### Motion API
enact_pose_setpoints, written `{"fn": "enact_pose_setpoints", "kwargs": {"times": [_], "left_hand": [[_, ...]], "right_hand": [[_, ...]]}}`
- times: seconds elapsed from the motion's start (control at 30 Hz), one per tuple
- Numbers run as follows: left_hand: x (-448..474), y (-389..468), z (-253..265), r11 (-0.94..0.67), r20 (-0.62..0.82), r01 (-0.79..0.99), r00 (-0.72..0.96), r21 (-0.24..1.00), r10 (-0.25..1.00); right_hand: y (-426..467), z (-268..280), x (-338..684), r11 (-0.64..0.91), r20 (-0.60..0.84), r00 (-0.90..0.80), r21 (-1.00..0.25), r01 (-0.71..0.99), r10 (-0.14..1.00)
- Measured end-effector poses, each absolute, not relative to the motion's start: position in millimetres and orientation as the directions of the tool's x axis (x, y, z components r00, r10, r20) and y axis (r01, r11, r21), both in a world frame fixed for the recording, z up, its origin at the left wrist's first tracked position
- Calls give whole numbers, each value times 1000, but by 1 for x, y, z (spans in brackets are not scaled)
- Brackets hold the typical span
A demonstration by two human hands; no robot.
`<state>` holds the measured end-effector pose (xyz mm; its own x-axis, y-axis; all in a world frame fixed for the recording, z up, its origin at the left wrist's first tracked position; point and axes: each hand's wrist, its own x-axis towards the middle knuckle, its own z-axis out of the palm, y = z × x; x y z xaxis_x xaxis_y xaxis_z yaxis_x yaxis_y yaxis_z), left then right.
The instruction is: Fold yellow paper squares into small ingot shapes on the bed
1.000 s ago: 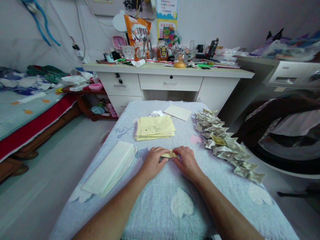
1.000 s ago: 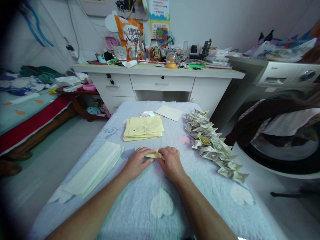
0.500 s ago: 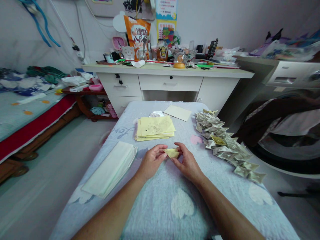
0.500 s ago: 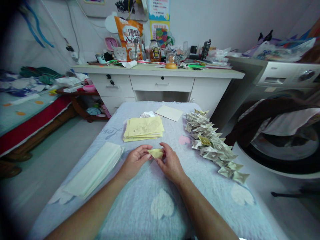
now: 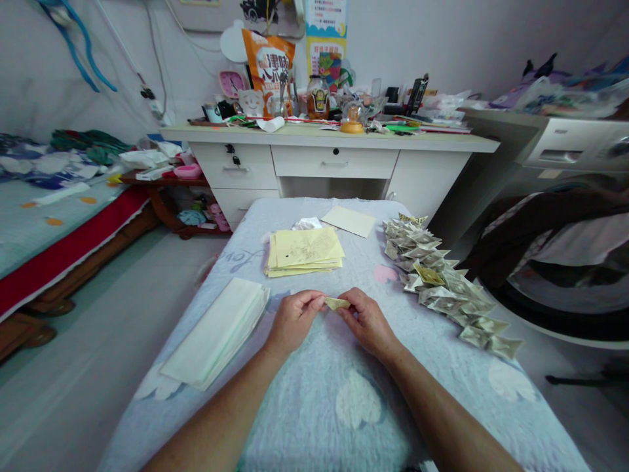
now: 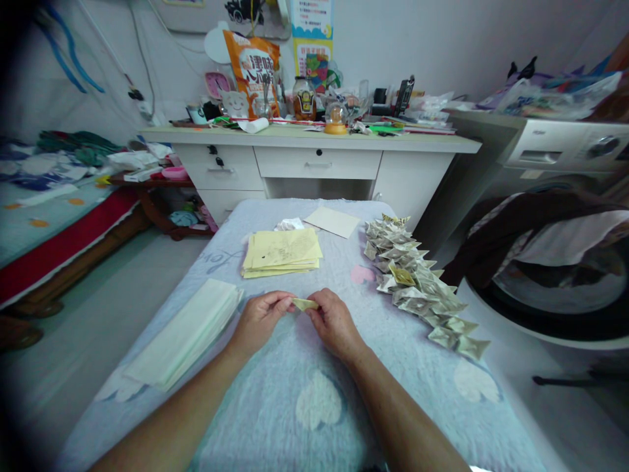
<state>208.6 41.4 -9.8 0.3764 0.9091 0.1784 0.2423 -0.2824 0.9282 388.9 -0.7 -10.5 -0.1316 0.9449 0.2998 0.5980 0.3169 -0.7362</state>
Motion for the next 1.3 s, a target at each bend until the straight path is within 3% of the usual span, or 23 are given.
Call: {"fn": "enact_pose_setpoints", "kwargs": {"times": [0.13, 0.23, 0.37, 0.43, 0.5, 0.6, 0.73, 0.83, 1.3], "left_hand": [[207, 41, -9, -257, 154, 216, 402, 942, 903], [209, 40, -8, -137, 90, 79, 431, 988, 898], [214, 37, -6, -26, 68, -91, 492, 995, 868], [217, 35, -7, 7, 51, -102, 549, 995, 834], [220, 34, -10, 46, 23, -101, 593, 994, 805], [224, 33, -16, 53, 14, -95, 593, 994, 805], [225, 33, -16, 53, 7, -80, 609, 995, 793], [224, 32, -15, 62, 5, -85, 624, 994, 782], [220, 31, -20, -13, 34, -40, 593, 999, 805]], "right_hand": [[-2, -9, 390, 339, 314, -143, -756, 560, 938], [-2, -9, 390, 306, 274, -137, -834, 458, 952], [0, -13, 387, 135, 128, -79, -987, 92, 989], [2, -17, 384, 73, 79, -54, -992, -104, 995], [4, -22, 383, 42, 49, -33, -980, -194, 998], [5, -26, 382, 63, 61, 23, -993, -96, 998], [3, -22, 384, 145, 204, 160, -937, 318, 966], [0, -17, 384, 148, 257, 181, -874, 463, 949], [-5, -10, 382, 211, 205, -52, -937, 280, 977]]}}
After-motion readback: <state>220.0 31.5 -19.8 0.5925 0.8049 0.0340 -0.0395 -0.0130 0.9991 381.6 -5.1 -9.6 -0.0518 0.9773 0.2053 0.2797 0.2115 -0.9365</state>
